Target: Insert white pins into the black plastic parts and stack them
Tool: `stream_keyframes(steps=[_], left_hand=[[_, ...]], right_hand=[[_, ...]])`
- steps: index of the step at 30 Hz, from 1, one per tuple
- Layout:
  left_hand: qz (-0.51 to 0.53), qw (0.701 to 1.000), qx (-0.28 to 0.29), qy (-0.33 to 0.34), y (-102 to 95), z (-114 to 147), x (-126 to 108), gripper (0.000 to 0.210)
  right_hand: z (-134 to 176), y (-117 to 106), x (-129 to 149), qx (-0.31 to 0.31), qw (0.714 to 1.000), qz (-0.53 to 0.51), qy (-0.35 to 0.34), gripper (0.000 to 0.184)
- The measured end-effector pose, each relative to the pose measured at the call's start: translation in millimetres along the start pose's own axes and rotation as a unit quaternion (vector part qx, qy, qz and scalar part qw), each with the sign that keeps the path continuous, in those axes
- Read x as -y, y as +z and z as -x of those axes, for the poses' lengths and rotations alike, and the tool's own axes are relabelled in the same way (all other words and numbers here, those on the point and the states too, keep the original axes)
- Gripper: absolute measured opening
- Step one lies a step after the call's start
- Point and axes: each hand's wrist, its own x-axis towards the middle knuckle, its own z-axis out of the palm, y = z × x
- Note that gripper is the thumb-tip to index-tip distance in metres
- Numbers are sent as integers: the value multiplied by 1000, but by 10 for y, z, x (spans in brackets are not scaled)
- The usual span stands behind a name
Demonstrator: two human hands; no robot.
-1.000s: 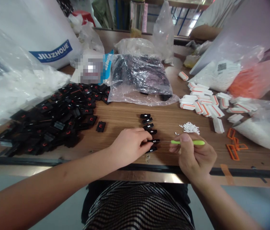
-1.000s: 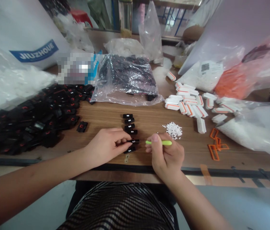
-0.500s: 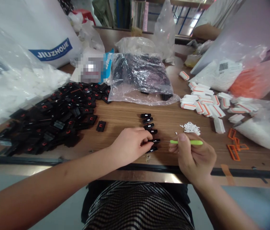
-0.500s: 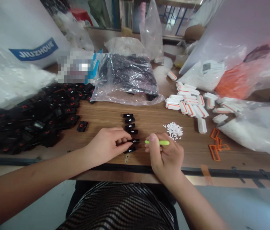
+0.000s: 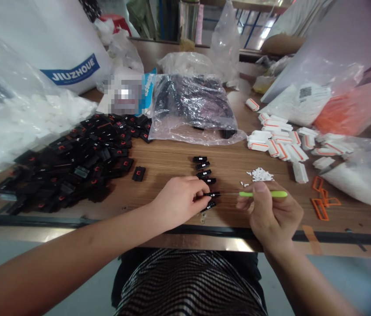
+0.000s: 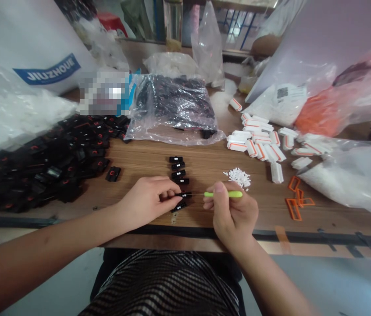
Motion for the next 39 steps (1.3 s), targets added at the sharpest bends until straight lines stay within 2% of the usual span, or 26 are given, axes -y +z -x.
stream_keyframes(steps=[7,12,20,27,33,36,39], left_hand=[[2,1000,-4,0,-1,-2,-18,4],[4,1000,-1,-2,-1,1,-13,4],[3,1000,-4,-2,7,0,-9,4],[-2,1000,0,-6,8,-6,3,5],[-7,999,27,-32,-24,-16,-59,5],[-14,998,41,-36,-47,-15,-93,5],[-22,998,50,-44,-65,7,-104,5]], right_hand=[[25,-13,11,18,999,29,1,29],[37,-12,13,-5,1000,21,-9,28],[31,-14,5,6,999,48,8,28],[-13,-64,52,61,991,117,3,29],[-85,-112,170,120,970,192,-94,25],[-130,-129,221,168,951,213,-146,23],[-148,-133,238,210,940,210,-170,26]])
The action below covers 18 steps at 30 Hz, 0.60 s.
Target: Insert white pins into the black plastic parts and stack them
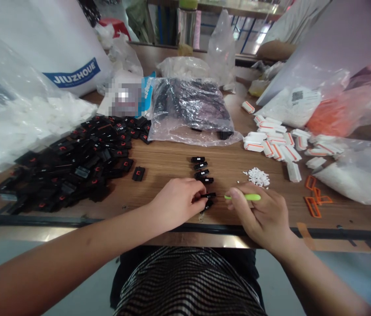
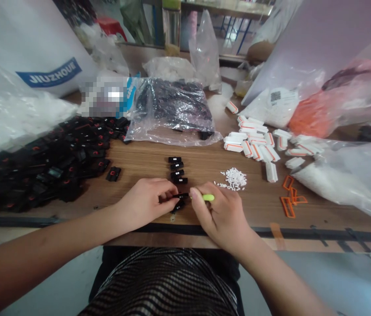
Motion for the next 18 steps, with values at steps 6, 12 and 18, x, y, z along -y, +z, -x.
stream_keyframes(steps=[6,12,18], left_hand=[[18,1000,-9,5,-26,77,11,8],[-20,998,-58,34,-140,2,46,16],[-148,987,-47,49,-110,-96,133,19]], right_hand=[[-30,62,-71,-87,970,-186,132,23],[-272,123,-125,-124,952,-218,177,30],[-315,232,-143,-144,947,-230,170,31]])
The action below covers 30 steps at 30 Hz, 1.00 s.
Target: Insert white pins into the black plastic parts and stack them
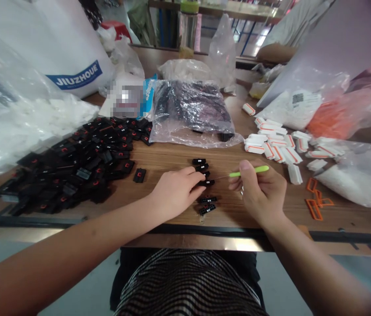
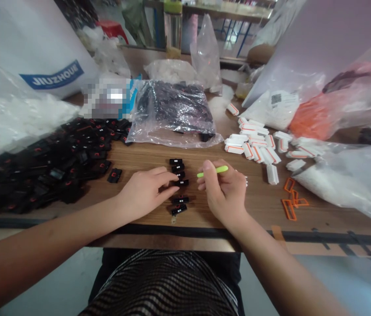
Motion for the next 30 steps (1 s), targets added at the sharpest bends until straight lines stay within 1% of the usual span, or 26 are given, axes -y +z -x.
stream_keyframes(steps=[6,11,17,25,30], left_hand=[[16,1000,12,-14,56,-10,-1,17],[16,999,36,-16,63,-20,-25,14],[41,998,30,-20,91,-18,-25,12],[46,998,31,-22,84,-23,-25,12],[52,998,25,-25,85,-27,-29,10]], right_hand=[[54,-7,-37,-13,1000,0,-6,31],[85,-20,-24,-1,1000,-1,-2,31],[102,-21,-43,-1,1000,-6,6,31],[90,-8,-15,2,1000,7,1,34],[97,-18,-34,10,1000,16,1,31]])
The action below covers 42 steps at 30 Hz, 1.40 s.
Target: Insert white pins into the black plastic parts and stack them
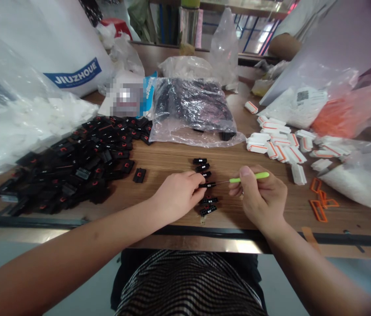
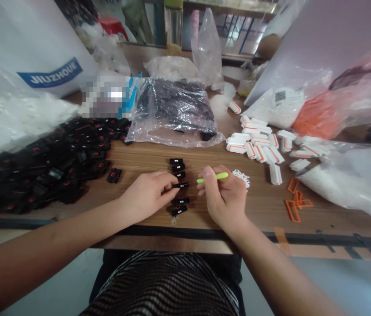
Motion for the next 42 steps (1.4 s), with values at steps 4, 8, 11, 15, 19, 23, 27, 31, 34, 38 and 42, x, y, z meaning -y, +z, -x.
stream_keyframes(steps=[4,8,11,15,19,23,27,31,34,38,42], left_hand=[[3,1000,-11,0,9,1,11,9],[3,1000,-15,-1,11,0,18,9],[6,1000,-11,-4,9,-1,13,8],[2,1000,-10,-4,-1,1,-1,8],[-3,1000,-11,5,-3,0,-4,8],[6,1000,-10,0,19,-2,8,9],[10,1000,-6,-5,29,4,13,11],[8,1000,-4,-11,10,3,0,10],[10,1000,-3,-12,4,-5,-6,9],[8,1000,-7,-10,16,-8,2,9],[7,1000,-5,-8,21,-1,1,8]], right_hand=[[6,-4,-10,7,999,28,-17,31],[7,-5,-8,13,998,53,-27,31],[0,-10,3,20,998,60,-25,31],[-33,-20,51,40,994,100,-26,34],[-51,-23,74,64,991,112,-36,33],[-26,-33,27,5,999,30,-15,31],[-8,-40,0,-14,1000,6,-9,29],[-12,-32,6,-3,1000,18,-13,30],[-15,-24,2,-3,1000,24,-11,31],[-19,-10,3,-4,1000,24,-11,32],[-30,-3,24,3,999,33,-11,33]])
